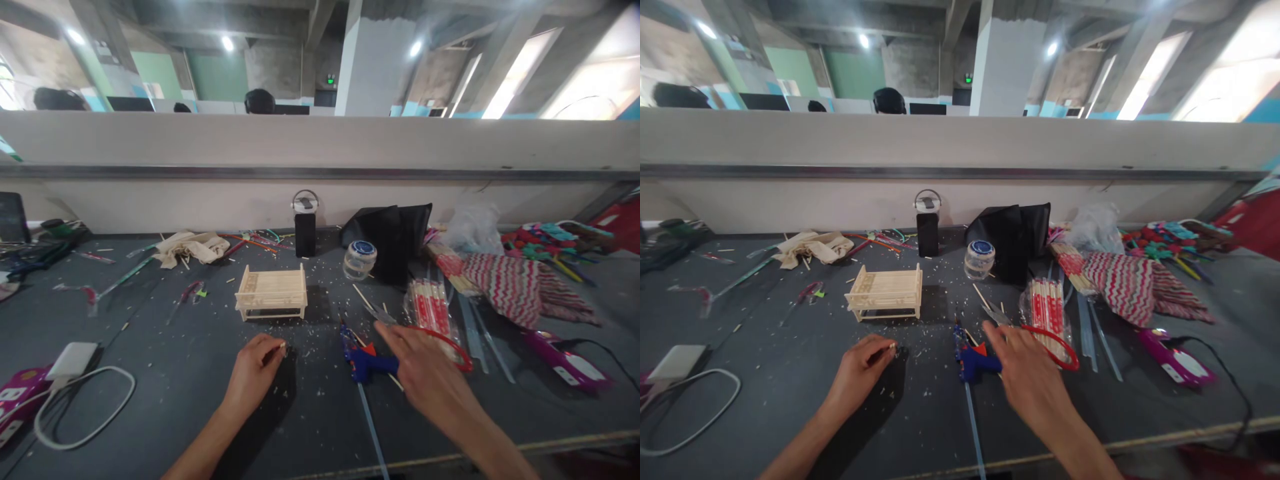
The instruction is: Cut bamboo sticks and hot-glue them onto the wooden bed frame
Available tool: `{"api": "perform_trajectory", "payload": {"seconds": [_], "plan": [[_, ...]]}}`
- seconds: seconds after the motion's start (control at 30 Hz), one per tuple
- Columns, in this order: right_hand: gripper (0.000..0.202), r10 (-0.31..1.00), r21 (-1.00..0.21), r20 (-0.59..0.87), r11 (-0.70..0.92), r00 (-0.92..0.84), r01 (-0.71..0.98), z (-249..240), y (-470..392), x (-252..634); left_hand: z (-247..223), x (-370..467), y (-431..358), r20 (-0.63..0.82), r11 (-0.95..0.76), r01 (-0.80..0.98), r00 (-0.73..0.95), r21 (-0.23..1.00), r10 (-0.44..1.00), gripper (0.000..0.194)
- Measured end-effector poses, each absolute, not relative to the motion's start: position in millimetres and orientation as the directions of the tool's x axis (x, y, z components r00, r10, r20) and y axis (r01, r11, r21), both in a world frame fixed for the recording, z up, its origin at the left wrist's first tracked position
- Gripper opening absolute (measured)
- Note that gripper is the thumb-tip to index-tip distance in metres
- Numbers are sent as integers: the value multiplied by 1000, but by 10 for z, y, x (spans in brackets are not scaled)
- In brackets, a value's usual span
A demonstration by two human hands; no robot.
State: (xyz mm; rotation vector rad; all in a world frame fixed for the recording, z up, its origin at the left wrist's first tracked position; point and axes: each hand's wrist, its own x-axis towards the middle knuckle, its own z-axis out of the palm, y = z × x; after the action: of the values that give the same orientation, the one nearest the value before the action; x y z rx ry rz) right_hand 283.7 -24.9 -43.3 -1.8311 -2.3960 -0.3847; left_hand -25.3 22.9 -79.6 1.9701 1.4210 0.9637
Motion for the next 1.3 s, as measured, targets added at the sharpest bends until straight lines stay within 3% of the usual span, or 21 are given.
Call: {"api": "perform_trajectory", "payload": {"seconds": [0.07, 0.2, 0.3, 0.43, 0.53, 0.63, 0.83, 0.97, 1.07, 1.17, 1.23, 1.3], "plan": [[77, 903, 66, 158, 394, -399, 917, -542, -272, 2731, -799, -246, 229, 256, -320, 582, 193, 748, 947, 21], [70, 914, 38, 158, 374, -375, 927, -694, -213, 2604, -779, -229, 215, 275, -338, 600, 199, 725, 941, 24], [70, 897, -87, 141, 433, -419, 897, -673, -142, 2628, -767, -225, 216, 276, -310, 567, 148, 763, 950, 25], [67, 902, -303, 229, 424, -367, 853, -617, -76, 2758, -712, -181, 242, 130, -123, 396, 10, 910, 991, 28], [61, 912, -412, 318, 378, -258, 829, -600, -53, 2840, -616, -102, 263, -7, 5, 229, 10, 974, 1000, 31], [63, 909, -346, 279, 396, -309, 851, -570, -87, 2833, -530, -16, 276, -50, 43, 154, 39, 987, 998, 30], [89, 891, -176, 65, 453, -449, 874, -553, -223, 2676, -526, 65, 306, -40, 32, 138, 53, 990, 998, 30], [84, 906, -155, 63, 423, -418, 893, -611, -199, 2654, -528, 86, 332, -73, 64, 101, 90, 993, 993, 28], [79, 926, -324, 145, 378, -349, 867, -626, -128, 2759, -485, 95, 338, -85, 79, 51, 121, 996, 989, 29], [77, 956, -638, 265, 274, -130, 720, -532, -42, 2923, -421, 110, 346, -103, 103, 5, 129, 995, 986, 30], [66, 961, -860, 276, 232, 33, 455, -397, -4, 2981, -382, 138, 367, -99, 102, -21, 126, 995, 987, 29], [39, 970, -971, 220, 209, 102, 112, -238, 9, 2938, -362, 179, 403, -69, 76, -45, 131, 996, 989, 28]]}}
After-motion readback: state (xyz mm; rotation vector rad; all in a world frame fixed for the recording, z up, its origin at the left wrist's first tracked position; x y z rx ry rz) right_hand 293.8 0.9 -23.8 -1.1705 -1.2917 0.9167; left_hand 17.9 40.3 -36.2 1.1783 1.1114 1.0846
